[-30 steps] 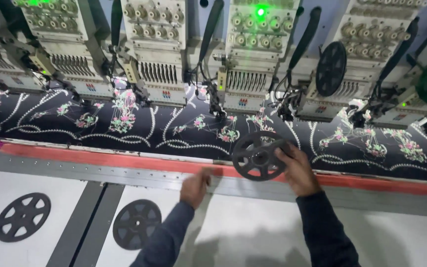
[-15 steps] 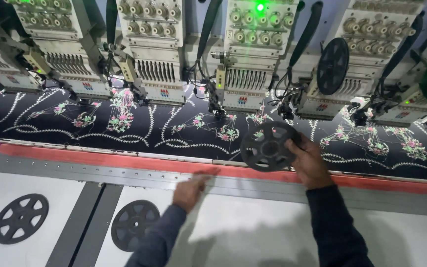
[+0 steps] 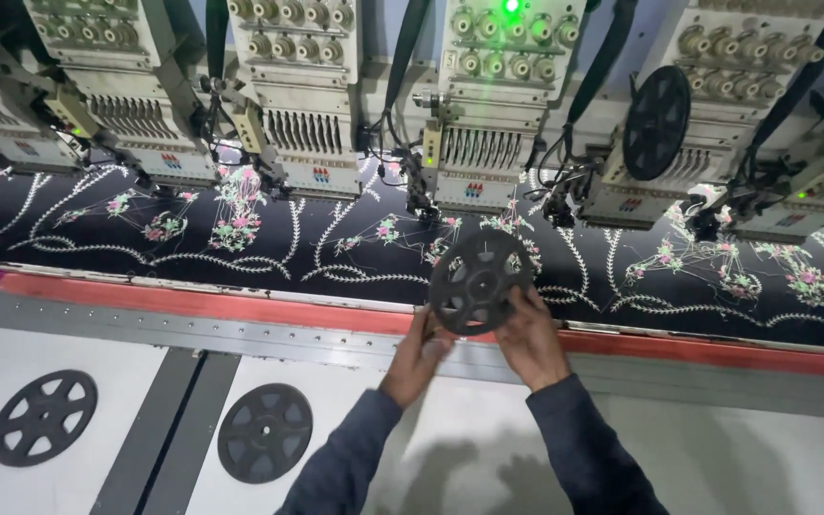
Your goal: The worker is threading an industrial multi-head embroidery machine, which involves placing thread reels and guiding the thread through the machine's tensioners and guides.
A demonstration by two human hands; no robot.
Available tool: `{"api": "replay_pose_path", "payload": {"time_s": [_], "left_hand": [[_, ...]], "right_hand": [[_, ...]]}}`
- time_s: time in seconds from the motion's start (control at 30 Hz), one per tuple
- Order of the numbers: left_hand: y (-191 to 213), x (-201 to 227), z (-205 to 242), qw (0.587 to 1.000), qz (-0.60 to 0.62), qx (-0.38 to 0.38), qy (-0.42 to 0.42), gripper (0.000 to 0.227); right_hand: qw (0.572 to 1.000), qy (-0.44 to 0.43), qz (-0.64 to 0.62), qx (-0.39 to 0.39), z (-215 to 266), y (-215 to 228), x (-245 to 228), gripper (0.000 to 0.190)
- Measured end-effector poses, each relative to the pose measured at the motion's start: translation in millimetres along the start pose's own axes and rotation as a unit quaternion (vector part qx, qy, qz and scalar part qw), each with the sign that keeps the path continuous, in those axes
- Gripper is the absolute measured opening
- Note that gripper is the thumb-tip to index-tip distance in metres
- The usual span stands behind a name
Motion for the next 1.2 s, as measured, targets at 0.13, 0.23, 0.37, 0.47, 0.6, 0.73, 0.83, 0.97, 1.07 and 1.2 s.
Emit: {"api": "replay_pose_path", "payload": {"time_s": [0.13, 0.23, 0.37, 0.47, 0.6, 0.73, 0.83, 0.97, 1.07, 1.2], "left_hand": [[35, -15, -23, 0.996, 0.027, 0.077, 0.023, 0.04], [40, -27, -23, 0.999, 0.021, 0.04, 0.021, 0.03], [38, 33, -22, 0.998, -0.05, 0.026, -0.008, 0.032], [51, 39, -21, 0.995, -0.067, 0.069, -0.02, 0.033], [43, 23, -15, 0.994, 0.068, 0.079, 0.046, 0.045], [41, -10, -9, 0.982, 0.131, 0.107, 0.087, 0.04], [16, -36, -2, 0.966, 0.222, 0.085, 0.098, 0.04], [-12, -51, 8, 0.93, 0.33, 0.026, 0.156, 0.041], [-4, -73, 9, 0.934, 0.321, 0.0, 0.155, 0.043], [16, -86, 12, 0.956, 0.217, -0.045, 0.192, 0.044]], "right_hand": [[0.987, 0.055, 0.141, -0.061, -5, -11, -10, 0.026], [0.966, 0.092, 0.225, -0.084, 2, -19, -35, 0.048], [0.926, 0.133, 0.324, -0.138, -8, -38, -45, 0.047], [0.947, 0.13, 0.262, -0.134, -20, -37, -44, 0.027], [0.992, 0.059, 0.058, -0.096, -8, -50, -46, 0.012], [0.995, -0.042, -0.056, -0.074, -33, -46, -16, 0.018], [0.983, -0.081, -0.15, -0.066, -60, -30, 12, 0.028], [0.969, -0.094, -0.213, -0.08, -58, -44, 28, 0.029], [0.963, -0.086, -0.232, -0.104, -67, -51, 31, 0.034], [0.949, -0.093, -0.281, -0.11, -74, -54, 36, 0.047]]}}
Point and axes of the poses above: each hand's wrist, its own z-axis away from the middle knuckle, its own y-axis out of the back of the hand, x = y × z, the point moved 9 cm from there along -z, towards the middle knuckle
